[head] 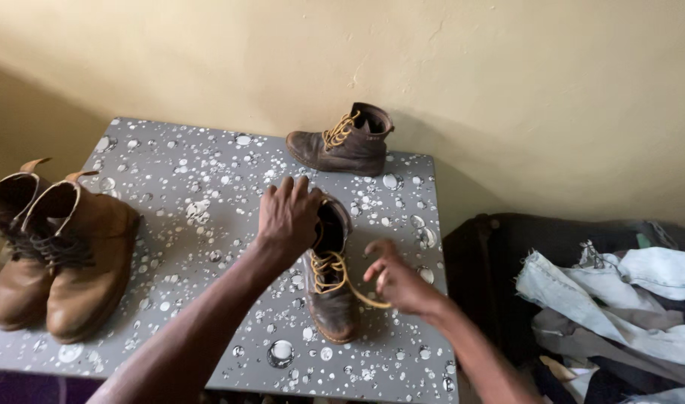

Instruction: The person laces a brown leather boot on a patterned table, threading yellow laces through eyelets and tightening them. The person then moves to a second brown boot and begins threading dark laces through its eyelets.

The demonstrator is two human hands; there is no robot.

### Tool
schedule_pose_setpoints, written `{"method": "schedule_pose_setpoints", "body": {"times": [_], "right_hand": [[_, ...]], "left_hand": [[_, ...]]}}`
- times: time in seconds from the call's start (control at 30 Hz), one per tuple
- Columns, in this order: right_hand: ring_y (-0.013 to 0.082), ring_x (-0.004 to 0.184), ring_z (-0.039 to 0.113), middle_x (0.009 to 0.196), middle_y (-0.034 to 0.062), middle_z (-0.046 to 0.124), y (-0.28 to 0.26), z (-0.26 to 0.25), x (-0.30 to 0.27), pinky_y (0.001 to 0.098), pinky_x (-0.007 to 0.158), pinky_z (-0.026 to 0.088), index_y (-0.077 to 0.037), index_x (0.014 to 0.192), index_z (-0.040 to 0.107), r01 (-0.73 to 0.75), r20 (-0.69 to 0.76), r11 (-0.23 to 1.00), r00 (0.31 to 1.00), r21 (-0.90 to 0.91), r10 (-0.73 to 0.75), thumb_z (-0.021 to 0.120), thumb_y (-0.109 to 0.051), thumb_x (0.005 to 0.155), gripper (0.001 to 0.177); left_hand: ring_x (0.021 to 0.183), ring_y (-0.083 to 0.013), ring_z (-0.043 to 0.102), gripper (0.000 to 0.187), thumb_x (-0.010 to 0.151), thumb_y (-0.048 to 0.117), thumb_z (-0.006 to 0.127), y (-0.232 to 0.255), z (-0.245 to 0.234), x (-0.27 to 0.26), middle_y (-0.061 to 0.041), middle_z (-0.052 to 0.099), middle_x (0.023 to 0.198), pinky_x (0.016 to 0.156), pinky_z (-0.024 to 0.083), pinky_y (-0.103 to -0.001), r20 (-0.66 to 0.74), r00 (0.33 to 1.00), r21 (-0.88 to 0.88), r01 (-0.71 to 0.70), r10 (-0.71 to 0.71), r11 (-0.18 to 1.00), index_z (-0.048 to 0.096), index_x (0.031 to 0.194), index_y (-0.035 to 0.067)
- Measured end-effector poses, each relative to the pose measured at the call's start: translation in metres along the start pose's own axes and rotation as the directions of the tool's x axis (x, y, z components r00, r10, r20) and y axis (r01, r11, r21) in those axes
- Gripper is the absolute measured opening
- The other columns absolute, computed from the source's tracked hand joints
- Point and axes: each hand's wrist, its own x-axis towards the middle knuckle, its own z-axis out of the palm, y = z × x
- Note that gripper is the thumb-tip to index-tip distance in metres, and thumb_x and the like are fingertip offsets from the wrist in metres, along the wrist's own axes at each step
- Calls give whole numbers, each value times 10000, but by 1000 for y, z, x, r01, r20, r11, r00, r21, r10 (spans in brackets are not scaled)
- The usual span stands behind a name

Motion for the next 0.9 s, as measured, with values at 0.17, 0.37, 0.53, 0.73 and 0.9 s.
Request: {"method": "schedule_pose_setpoints", "body": {"times": [0.17, 0.37, 0.53, 0.73, 0.9], "right_hand": [[200, 834, 745, 1158, 169, 628, 20, 22, 11, 332, 719, 608, -82, 1372, 252, -40, -22, 995, 999, -87, 38, 465, 132, 898, 561], [212, 829, 767, 981, 203, 715, 20, 25, 15, 352, 693, 616, -61, 1258, 284, 78, -149, 997, 986, 24, -73, 477, -1, 974, 349], [258, 760, 726, 909, 197, 747, 8, 25, 23, 417, 620, 569, 4, 1021, 545, 39, -191, 997, 981, 69, -25, 470, -88, 1016, 119], [368, 821, 650, 926, 184, 716, 61, 32, 81, 472, 762, 534, -2, 1006, 674, 398, -188, 833, 850, -385, -493, 516, -38, 922, 183], [279, 830, 674, 943, 172, 738, 54, 35, 76, 420, 756, 569, -61, 1152, 763, 323, -301, 866, 843, -381, -446, 567, -18, 957, 280]], "left_hand": [[1081, -245, 579, 462, 722, 102, 766, 15, -2, -14, -96, 635, 1139, 867, 475, -391, -243, 946, -32, -228, 214, 973, 711, 1180, 127], [853, -261, 749, 221, 805, 22, 678, 11, 45, -4, -97, 759, 1007, 688, 615, -405, 202, 970, -304, -68, 134, 950, 774, 984, 109], [840, -300, 766, 297, 734, 181, 780, 14, 69, 8, -170, 765, 978, 717, 634, -412, 427, 904, -287, 104, 30, 952, 766, 1001, 50], [967, -359, 746, 527, 718, 324, 848, 26, 73, 15, -249, 720, 1106, 831, 610, -427, 503, 858, -304, 289, -105, 908, 719, 1087, -29], [1048, -393, 725, 640, 771, 255, 795, 6, 106, 17, -296, 661, 1206, 846, 638, -433, 521, 814, -369, 485, -256, 793, 572, 1271, -78]]}}
